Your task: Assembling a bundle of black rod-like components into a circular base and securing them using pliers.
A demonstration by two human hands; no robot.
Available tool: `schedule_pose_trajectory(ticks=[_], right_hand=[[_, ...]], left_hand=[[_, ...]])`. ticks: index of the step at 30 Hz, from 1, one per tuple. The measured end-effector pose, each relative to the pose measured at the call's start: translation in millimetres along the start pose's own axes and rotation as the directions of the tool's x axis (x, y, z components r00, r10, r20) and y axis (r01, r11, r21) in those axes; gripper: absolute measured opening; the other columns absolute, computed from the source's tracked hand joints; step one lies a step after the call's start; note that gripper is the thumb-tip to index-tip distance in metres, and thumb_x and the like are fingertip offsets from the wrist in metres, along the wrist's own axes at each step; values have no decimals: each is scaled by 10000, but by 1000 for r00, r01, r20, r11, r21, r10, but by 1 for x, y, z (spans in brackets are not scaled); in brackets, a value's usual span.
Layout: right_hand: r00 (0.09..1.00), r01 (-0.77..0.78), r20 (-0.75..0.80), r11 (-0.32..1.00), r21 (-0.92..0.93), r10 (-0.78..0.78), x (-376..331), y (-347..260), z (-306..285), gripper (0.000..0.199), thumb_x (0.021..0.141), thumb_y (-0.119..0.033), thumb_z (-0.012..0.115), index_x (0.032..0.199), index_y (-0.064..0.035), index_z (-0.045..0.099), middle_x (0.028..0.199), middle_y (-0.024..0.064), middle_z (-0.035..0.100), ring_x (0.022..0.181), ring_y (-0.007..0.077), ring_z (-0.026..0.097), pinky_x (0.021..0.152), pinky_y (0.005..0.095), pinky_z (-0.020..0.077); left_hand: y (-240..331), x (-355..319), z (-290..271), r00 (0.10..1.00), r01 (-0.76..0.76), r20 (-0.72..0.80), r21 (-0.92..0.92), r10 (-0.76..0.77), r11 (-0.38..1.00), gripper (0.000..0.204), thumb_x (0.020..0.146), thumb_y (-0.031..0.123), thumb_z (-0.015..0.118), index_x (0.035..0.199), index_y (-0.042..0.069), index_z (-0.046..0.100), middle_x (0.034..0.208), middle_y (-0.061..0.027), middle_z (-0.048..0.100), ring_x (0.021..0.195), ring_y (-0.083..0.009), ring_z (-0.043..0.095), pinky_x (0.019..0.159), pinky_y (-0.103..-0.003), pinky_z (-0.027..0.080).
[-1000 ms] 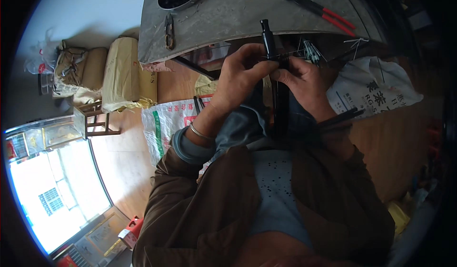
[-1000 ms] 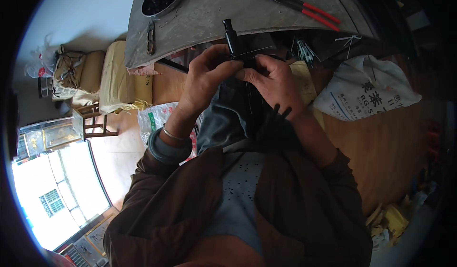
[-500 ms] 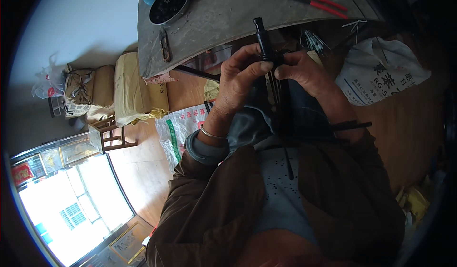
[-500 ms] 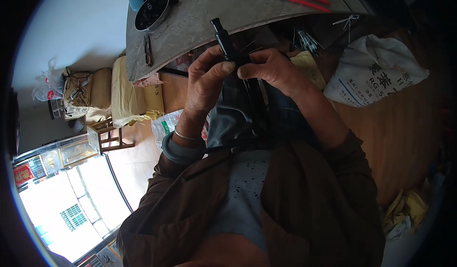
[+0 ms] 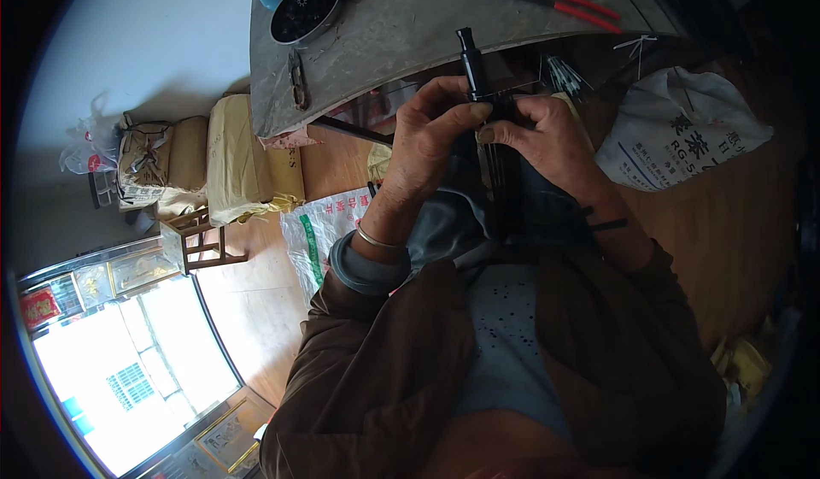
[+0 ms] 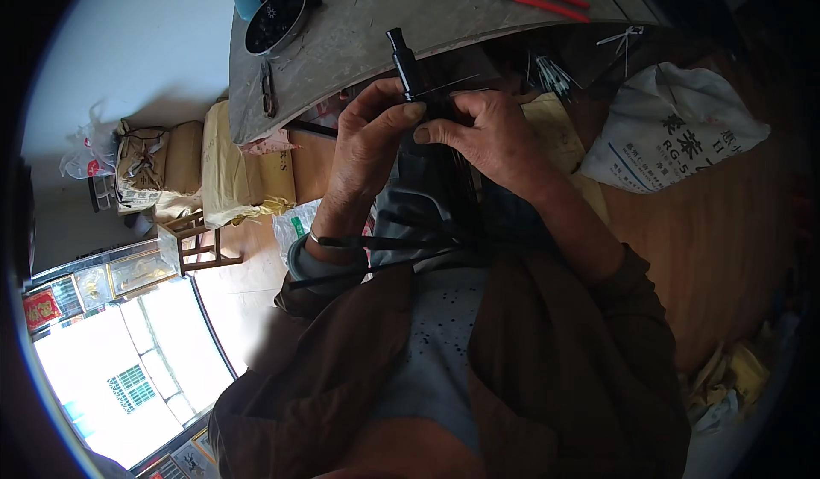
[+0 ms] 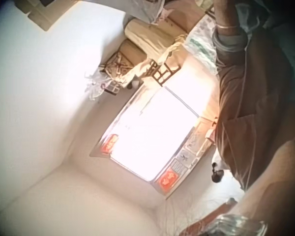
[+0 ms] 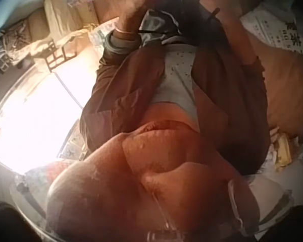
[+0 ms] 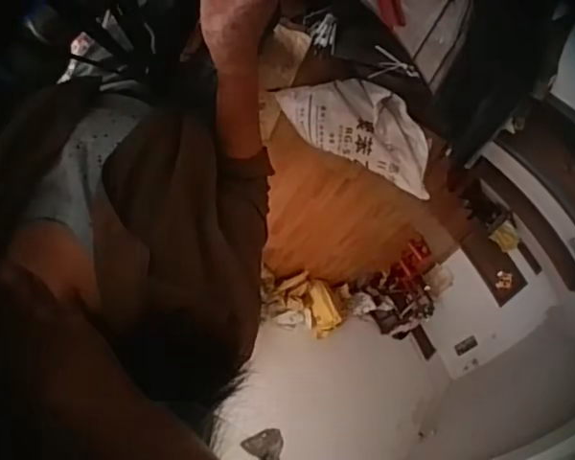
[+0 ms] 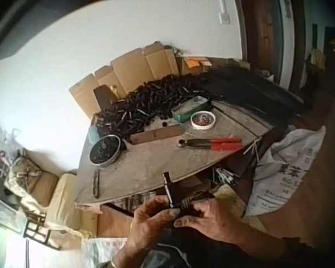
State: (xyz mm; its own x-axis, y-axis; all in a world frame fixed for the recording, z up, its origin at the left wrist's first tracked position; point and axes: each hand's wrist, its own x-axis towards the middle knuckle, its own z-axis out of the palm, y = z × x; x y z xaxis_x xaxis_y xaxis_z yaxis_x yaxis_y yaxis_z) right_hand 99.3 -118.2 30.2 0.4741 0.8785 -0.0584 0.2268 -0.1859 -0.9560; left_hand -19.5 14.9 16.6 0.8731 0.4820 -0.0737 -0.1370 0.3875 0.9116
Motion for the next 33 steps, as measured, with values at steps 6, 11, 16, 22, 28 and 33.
schedule_pose_trajectory(ticks=[6, 11, 16, 22, 28, 33], right_hand=[[996, -70, 63, 986, 151, 61, 5, 14, -1, 213, 806, -165, 742, 923, 4, 689, 809, 36, 684, 761, 85, 617, 710, 231, 481], [982, -164, 138, 942, 292, 129, 12, 34, -6, 244, 795, -191, 751, 935, -1, 688, 857, 30, 676, 818, 88, 606, 780, 246, 469], [987, -140, 104, 966, 219, 119, 7, 24, -6, 259, 797, -215, 752, 937, -4, 692, 842, 31, 679, 813, 90, 612, 788, 258, 474], [998, -60, -8, 997, 57, 61, -6, 0, -1, 197, 833, -169, 716, 927, 3, 691, 832, 53, 687, 790, 87, 624, 730, 254, 494], [992, -114, 64, 984, 134, 106, 1, 12, -5, 207, 823, -182, 726, 911, 1, 690, 818, 37, 675, 775, 89, 611, 736, 251, 478], [967, -231, 177, 917, 326, 180, 15, 44, -8, 301, 769, -257, 777, 914, -8, 687, 841, 15, 657, 803, 93, 585, 771, 248, 444]], left_hand=[[1, -2, 4, 999, -26, -25, 59, 27, 998, 226, 817, 31, 680, 1032, 5, 614, 948, -47, 646, 884, -115, 591, 843, -275, 468], [3, -3, 8, 998, -68, 1, 45, 68, 997, 224, 817, 36, 678, 1029, 1, 618, 941, -50, 650, 885, -116, 594, 848, -278, 469], [2, -1, 7, 999, -45, 17, 20, 45, 999, 228, 807, 38, 684, 1024, 0, 626, 934, -46, 652, 882, -115, 595, 854, -279, 467], [1, 0, 8, 1000, -27, -3, 18, 27, 999, 215, 811, 29, 679, 1018, 1, 626, 944, -52, 654, 869, -117, 598, 835, -273, 473], [7, -4, 11, 998, -67, 0, 89, 68, 994, 218, 815, 15, 672, 1027, -5, 624, 925, -47, 661, 852, -112, 609, 814, -259, 483], [1, -1, 6, 996, -83, 49, 44, 81, 996, 269, 816, 16, 672, 1078, -7, 614, 919, -42, 660, 853, -118, 612, 825, -265, 483]])
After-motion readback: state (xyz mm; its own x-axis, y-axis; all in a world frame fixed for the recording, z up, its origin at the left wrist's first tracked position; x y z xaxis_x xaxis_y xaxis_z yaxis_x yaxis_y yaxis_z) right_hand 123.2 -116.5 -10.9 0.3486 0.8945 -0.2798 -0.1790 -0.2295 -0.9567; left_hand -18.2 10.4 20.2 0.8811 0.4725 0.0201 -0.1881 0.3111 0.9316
